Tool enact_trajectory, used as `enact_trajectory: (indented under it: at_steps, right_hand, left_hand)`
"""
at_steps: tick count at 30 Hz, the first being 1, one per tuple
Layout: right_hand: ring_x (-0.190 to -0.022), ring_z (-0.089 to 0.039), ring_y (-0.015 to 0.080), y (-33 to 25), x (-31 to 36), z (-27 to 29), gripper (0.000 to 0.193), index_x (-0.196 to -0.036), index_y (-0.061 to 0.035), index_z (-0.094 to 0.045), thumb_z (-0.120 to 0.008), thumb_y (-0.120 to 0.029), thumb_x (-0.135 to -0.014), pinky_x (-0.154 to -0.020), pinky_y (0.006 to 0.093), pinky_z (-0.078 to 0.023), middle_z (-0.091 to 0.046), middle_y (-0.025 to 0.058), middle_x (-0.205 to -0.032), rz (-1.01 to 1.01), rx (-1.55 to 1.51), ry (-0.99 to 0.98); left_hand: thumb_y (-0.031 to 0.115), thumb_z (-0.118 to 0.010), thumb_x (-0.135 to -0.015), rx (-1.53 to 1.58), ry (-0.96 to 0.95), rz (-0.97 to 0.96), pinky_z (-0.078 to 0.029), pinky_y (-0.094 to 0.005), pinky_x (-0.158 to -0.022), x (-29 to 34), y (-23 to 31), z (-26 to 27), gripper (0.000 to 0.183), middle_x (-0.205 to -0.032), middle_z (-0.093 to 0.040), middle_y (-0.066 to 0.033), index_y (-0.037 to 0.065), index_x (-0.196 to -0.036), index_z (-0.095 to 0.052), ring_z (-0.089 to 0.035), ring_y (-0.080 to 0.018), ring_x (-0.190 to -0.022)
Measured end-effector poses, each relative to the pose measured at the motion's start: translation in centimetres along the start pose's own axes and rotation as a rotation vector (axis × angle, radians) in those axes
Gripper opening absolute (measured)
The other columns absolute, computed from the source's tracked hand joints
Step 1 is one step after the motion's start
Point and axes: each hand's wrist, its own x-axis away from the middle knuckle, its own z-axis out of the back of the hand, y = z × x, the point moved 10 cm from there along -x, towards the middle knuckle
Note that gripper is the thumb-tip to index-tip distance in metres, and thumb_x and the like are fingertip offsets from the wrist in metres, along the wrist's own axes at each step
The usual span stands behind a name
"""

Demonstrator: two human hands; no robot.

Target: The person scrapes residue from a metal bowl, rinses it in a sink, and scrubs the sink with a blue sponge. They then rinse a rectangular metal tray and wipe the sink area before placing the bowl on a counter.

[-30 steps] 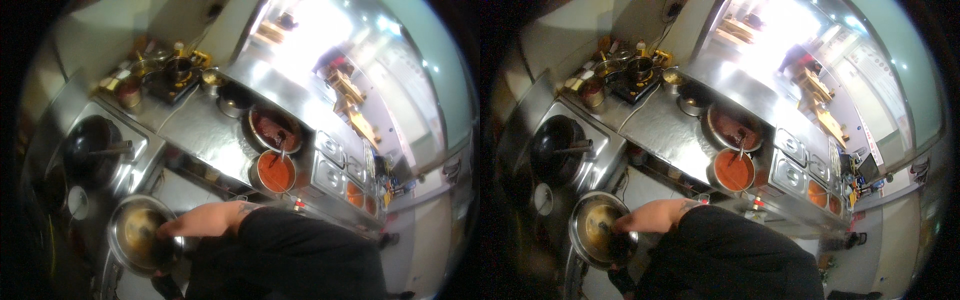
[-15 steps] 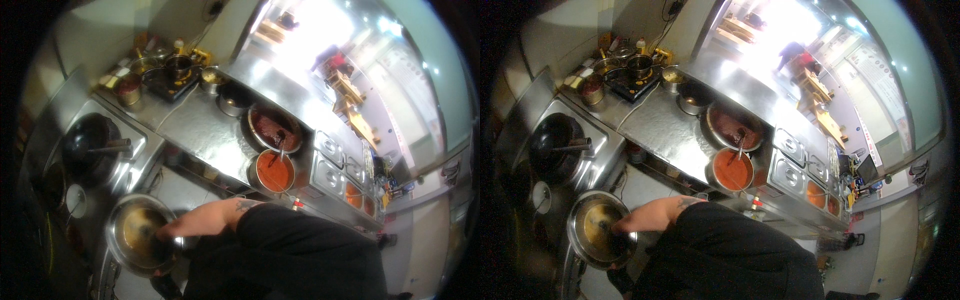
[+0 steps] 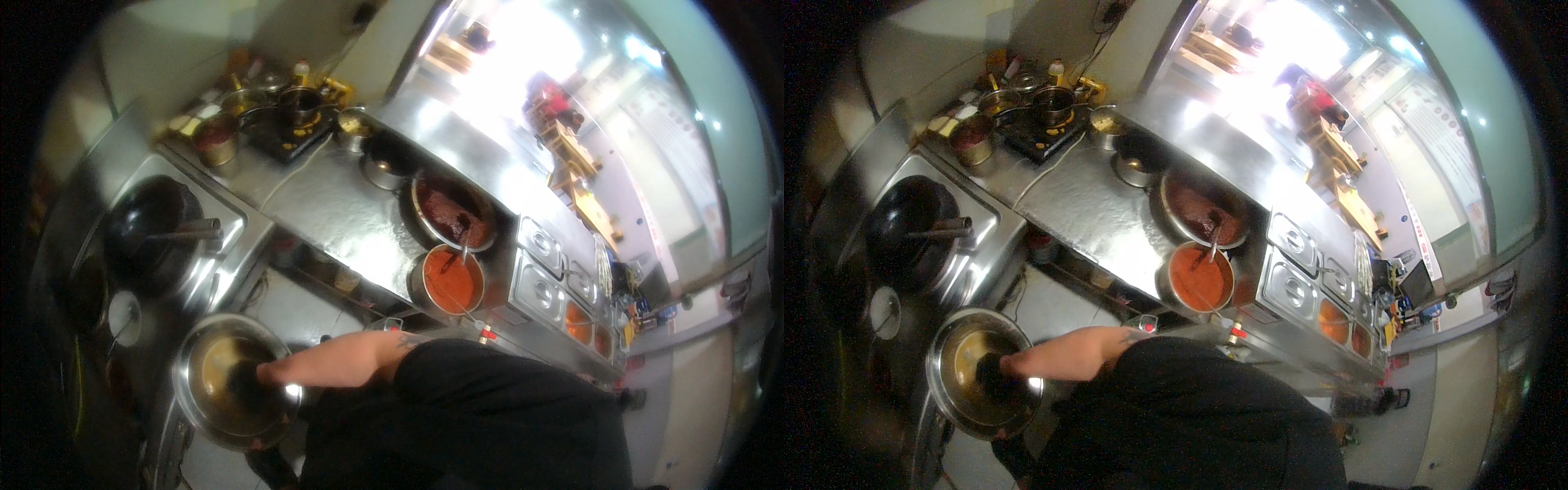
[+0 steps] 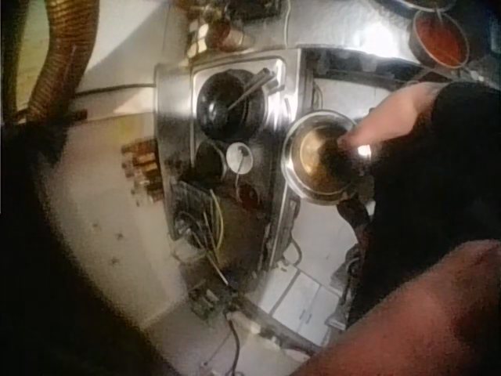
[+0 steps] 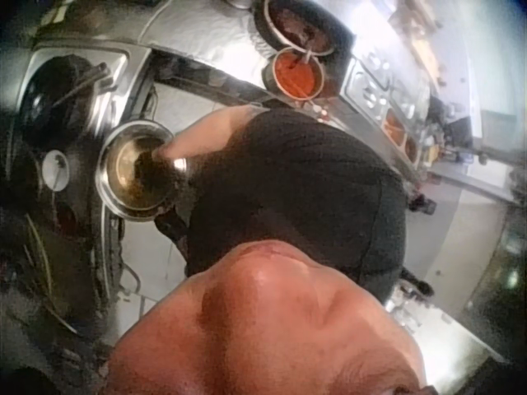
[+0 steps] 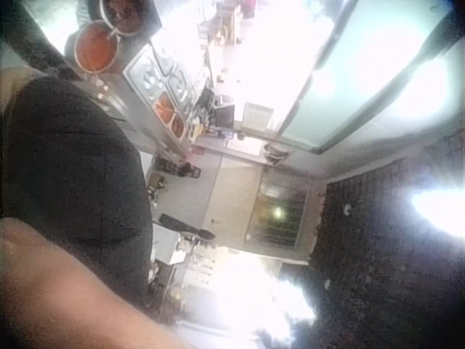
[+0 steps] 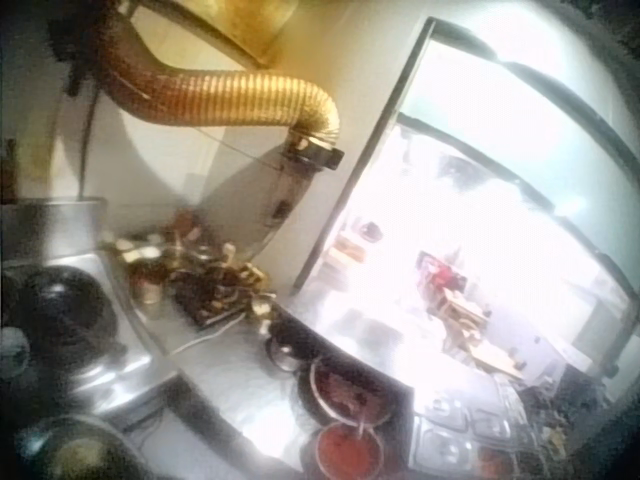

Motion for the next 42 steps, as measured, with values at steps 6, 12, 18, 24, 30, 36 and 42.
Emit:
enact_trajectory:
  at_steps: [6,12,18,24,30,36,42]
  right_hand:
    - [-0.107,-0.065,0.0249,-1.3,-0.6,0.1,0.038,-0.132,-0.0096,-0.058,-0.056,-0.028,-0.100,-0.094,0.0379,-0.052,-0.066,0.0113,-0.122,0.019,-0.018,0.021]
    - [-0.108,-0.065,0.0246,-2.1,-0.9,0.0,0.039,-0.134,-0.0097,-0.057,-0.056,-0.029,-0.100,-0.095,0.0376,-0.052,-0.066,0.0111,-0.123,0.027,-0.036,0.033]
    - [-0.108,-0.064,0.0242,-2.7,-1.3,-0.5,0.041,-0.136,-0.0098,-0.056,-0.055,-0.030,-0.101,-0.096,0.0374,-0.051,-0.066,0.0110,-0.124,0.035,-0.054,0.026]
    - [-0.109,-0.064,0.0239,-3.8,-0.9,0.7,0.042,-0.138,-0.0099,-0.055,-0.055,-0.031,-0.101,-0.096,0.0371,-0.051,-0.065,0.0108,-0.124,0.042,-0.104,0.044]
    - [-0.109,-0.064,0.0236,-4.6,1.8,2.4,0.044,-0.140,-0.0100,-0.054,-0.055,-0.032,-0.102,-0.097,0.0369,-0.051,-0.065,0.0107,-0.125,-0.034,-0.547,-0.043]
    - [-0.116,-0.063,0.0238,-6.6,5.5,6.0,0.038,-0.131,-0.0059,-0.057,-0.064,-0.024,-0.098,-0.103,0.0370,-0.052,-0.066,0.0129,-0.123,0.045,-1.314,-0.178]
    - [-0.107,-0.068,0.0213,-7.6,6.2,6.9,0.045,-0.138,-0.0039,-0.052,-0.065,-0.017,-0.097,-0.090,0.0337,-0.059,-0.064,0.0168,-0.131,0.046,-1.289,-0.130]
  left_hand:
    - [0.020,-0.062,-0.096,-0.013,-0.003,-0.005,-0.054,-0.0404,-0.085,0.1,0.0,0.7,0.028,-0.112,-0.062,-0.0119,0.003,-0.117,-0.062,-0.059,-0.0240,-0.098]
    - [0.019,-0.062,-0.096,-0.020,-0.005,-0.010,-0.053,-0.0391,-0.082,0.0,0.2,0.8,0.026,-0.110,-0.062,-0.0106,0.002,-0.117,-0.061,-0.057,-0.0222,-0.096]
    - [0.017,-0.061,-0.097,-0.025,0.011,-0.021,-0.053,-0.0377,-0.079,0.0,0.0,1.6,0.025,-0.109,-0.061,-0.0094,0.002,-0.117,-0.060,-0.056,-0.0205,-0.094]
    - [0.015,-0.061,-0.098,-0.037,0.018,-0.033,-0.053,-0.0363,-0.076,0.5,0.7,2.4,0.024,-0.107,-0.060,-0.0081,0.001,-0.117,-0.059,-0.055,-0.0188,-0.092]
    - [0.013,-0.060,-0.098,-0.175,-0.011,-0.144,-0.052,-0.0350,-0.074,2.6,0.5,3.8,0.023,-0.105,-0.060,-0.0068,0.001,-0.117,-0.058,-0.053,-0.0171,-0.090]
    - [0.005,-0.060,-0.096,-0.796,-0.144,-0.183,-0.056,-0.0361,-0.083,0.3,-2.0,3.7,0.029,-0.123,-0.062,-0.0129,-0.002,-0.124,-0.058,-0.063,-0.0258,-0.107]
    - [0.011,-0.067,-0.090,-0.199,0.098,0.030,-0.049,-0.0348,-0.070,1.3,-0.3,1.5,0.015,-0.096,-0.064,-0.0032,0.001,-0.101,-0.065,-0.059,-0.0179,-0.084]
